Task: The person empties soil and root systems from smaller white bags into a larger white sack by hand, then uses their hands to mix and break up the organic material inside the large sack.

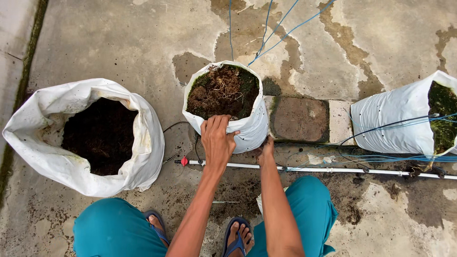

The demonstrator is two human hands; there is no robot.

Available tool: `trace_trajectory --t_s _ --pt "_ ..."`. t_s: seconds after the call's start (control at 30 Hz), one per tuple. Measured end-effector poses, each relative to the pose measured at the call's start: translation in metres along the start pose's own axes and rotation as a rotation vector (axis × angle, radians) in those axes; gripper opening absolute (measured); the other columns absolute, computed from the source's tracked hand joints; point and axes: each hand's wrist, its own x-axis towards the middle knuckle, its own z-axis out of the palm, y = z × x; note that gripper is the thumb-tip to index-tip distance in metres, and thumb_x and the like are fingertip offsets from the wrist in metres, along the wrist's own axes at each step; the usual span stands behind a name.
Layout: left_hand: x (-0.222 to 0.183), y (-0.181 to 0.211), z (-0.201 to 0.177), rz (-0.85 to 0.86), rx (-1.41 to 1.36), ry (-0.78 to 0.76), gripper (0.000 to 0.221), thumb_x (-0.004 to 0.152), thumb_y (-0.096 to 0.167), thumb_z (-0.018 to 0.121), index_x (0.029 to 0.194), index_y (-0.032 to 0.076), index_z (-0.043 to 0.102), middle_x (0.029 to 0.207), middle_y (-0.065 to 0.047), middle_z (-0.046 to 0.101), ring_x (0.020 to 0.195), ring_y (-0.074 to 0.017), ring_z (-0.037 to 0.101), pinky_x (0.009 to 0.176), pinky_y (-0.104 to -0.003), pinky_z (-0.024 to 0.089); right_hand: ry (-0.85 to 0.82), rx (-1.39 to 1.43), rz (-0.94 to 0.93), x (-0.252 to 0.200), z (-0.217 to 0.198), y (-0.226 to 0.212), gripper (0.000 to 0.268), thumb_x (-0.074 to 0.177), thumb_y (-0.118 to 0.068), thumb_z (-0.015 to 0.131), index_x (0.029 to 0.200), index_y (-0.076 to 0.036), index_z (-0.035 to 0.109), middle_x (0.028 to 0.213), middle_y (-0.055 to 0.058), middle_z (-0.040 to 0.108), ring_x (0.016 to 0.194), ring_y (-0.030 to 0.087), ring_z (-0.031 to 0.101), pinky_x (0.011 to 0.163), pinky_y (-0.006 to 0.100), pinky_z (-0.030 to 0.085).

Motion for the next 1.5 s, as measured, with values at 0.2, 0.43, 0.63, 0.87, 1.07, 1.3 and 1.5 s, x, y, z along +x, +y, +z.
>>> trace_trajectory --t_s 0.2,0.43,0.63,0.87,1.07,1.3,1.5 --pt "-0.008 0.014 -0.014 -0.073 -0.025 -0.14 0.044 0.08 -0.013 0.077 0.119 0.006 0.082 0.098 -0.006 0.081 0.104 -0.0236 0.073 0.111 -0.046 0.045 -0.155 0.179 -0.01 0.038 -0.003 0.08 0.066 0.116 -0.061 0.046 0.146 -0.006 0.069 0.134 0.019 0.071 0.121 0.031 0.068 0.104 0.05 0.057" --pt "-0.026 0.025 -0.038 0.023 -0.001 -0.29 0.047 0.071 -0.015 0.069 0.111 0.004 0.082 0.089 -0.008 0.08 0.089 -0.0266 0.075 0.101 -0.045 0.048 -0.333 0.465 -0.07 0.023 -0.007 0.138 0.052 0.116 -0.047 0.046 0.143 -0.008 0.066 0.132 0.017 0.068 0.122 0.028 0.065 0.109 0.047 0.052" --pt "-0.037 0.053 -0.099 0.15 -0.027 -0.34 0.043 0.069 -0.007 0.068 0.109 0.004 0.081 0.089 -0.009 0.073 0.085 -0.0308 0.068 0.094 -0.046 0.046 -0.519 0.652 -0.152 0.033 0.013 0.16 0.04 0.117 -0.036 0.045 0.14 -0.009 0.063 0.129 0.015 0.065 0.123 0.025 0.063 0.113 0.045 0.047" --pt "-0.115 -0.003 -0.104 0.012 -0.139 -0.338 0.044 0.066 -0.003 0.068 0.106 0.006 0.081 0.086 -0.007 0.071 0.083 -0.032 0.068 0.095 -0.048 0.045 -0.759 0.724 -0.036 0.055 0.027 0.246 0.028 0.117 -0.023 0.045 0.137 -0.01 0.06 0.127 0.012 0.062 0.125 0.021 0.061 0.119 0.042 0.042" --pt "-0.105 0.007 -0.183 -0.002 -0.018 -0.267 0.046 0.061 0.01 0.058 0.102 0.011 0.079 0.085 0.0 0.064 0.08 -0.0256 0.055 0.079 -0.047 0.035 -0.935 0.859 0.01 0.056 0.038 0.299 0.021 0.117 -0.011 0.044 0.134 -0.012 0.057 0.124 0.01 0.059 0.126 0.018 0.059 0.123 0.04 0.037" --pt "-0.073 -0.051 -0.268 -0.126 -0.282 -0.155 0.028 0.084 0.017 0.087 0.106 0.003 0.078 0.094 -0.007 0.074 0.086 -0.0258 0.064 0.082 -0.042 0.041 -1.153 0.949 -0.026 0.066 0.024 0.278 0.047 0.125 -0.027 0.036 0.171 -0.018 0.036 0.168 0.007 0.046 0.157 0.027 0.036 0.136 0.047 0.018" --pt "-0.056 -0.122 -0.311 -0.272 -0.602 0.165 0.016 0.087 -0.003 0.086 0.101 0.002 0.079 0.084 -0.013 0.075 0.078 -0.0316 0.066 0.084 -0.04 0.047 -0.957 0.366 -0.217 0.024 0.107 0.232 0.04 0.117 -0.046 0.045 0.145 -0.017 0.047 0.136 0.008 0.048 0.126 0.025 0.038 0.113 0.047 0.025"
